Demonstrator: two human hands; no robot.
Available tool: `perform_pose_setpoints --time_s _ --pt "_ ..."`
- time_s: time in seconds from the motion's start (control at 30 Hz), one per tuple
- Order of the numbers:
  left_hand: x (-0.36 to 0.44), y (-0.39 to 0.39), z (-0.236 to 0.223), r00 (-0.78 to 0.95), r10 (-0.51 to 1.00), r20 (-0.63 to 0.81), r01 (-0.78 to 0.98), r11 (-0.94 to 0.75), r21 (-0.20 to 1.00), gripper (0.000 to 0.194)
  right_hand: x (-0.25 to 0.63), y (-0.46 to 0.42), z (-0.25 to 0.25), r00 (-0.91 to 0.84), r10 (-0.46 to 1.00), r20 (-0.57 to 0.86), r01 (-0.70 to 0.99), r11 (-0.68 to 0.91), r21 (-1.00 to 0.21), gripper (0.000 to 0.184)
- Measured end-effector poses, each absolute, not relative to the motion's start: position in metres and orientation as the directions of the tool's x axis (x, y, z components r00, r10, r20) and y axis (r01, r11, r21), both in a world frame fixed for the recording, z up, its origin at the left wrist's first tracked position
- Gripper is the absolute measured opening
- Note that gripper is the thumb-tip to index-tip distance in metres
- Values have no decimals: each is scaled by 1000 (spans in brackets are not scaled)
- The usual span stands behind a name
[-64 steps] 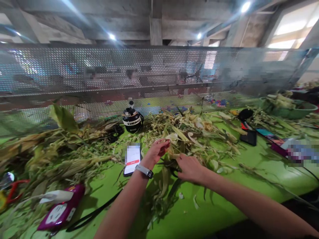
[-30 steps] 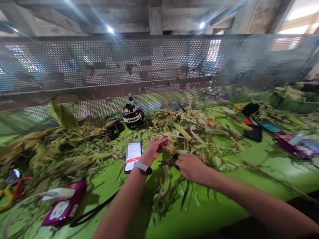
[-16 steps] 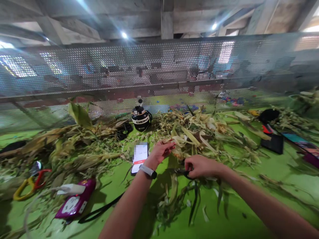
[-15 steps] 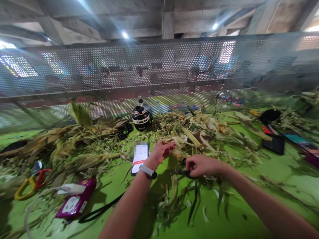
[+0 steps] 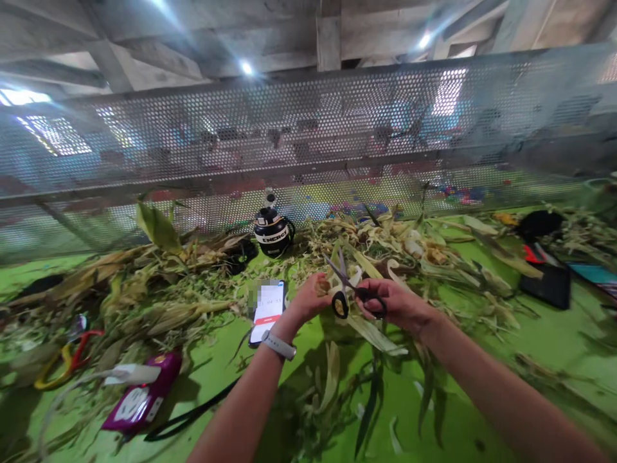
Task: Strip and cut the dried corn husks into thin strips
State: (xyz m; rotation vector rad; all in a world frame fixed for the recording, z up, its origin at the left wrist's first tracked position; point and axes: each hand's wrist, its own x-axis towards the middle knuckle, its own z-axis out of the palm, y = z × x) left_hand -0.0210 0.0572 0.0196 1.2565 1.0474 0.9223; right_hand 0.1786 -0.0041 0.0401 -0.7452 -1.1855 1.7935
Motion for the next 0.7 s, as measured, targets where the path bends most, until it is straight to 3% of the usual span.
perform_pose_setpoints --time_s 0.1,0.2,0.37,0.5,0.7 --pt "-30 49 45 257 953 160 239 -223 945 51 182 -5 37 -444 896 -23 -399 -220 -890 41" --pt "-33 36 66 373 914 158 266 -268 926 24 189 -7 35 -439 898 -12 -436 -225 -871 39" --pt "-22 22 68 456 854 250 260 -397 880 10 190 -11 39 -405 913 -44 -477 -252 -842 39" --pt "-13 21 62 456 850 265 231 -401 887 8 184 -15 42 -331 936 -122 -443 -269 -855 42" --pt "-6 19 56 465 875 132 196 -247 949 9 177 -14 40 -288 948 -133 -413 -249 -876 34"
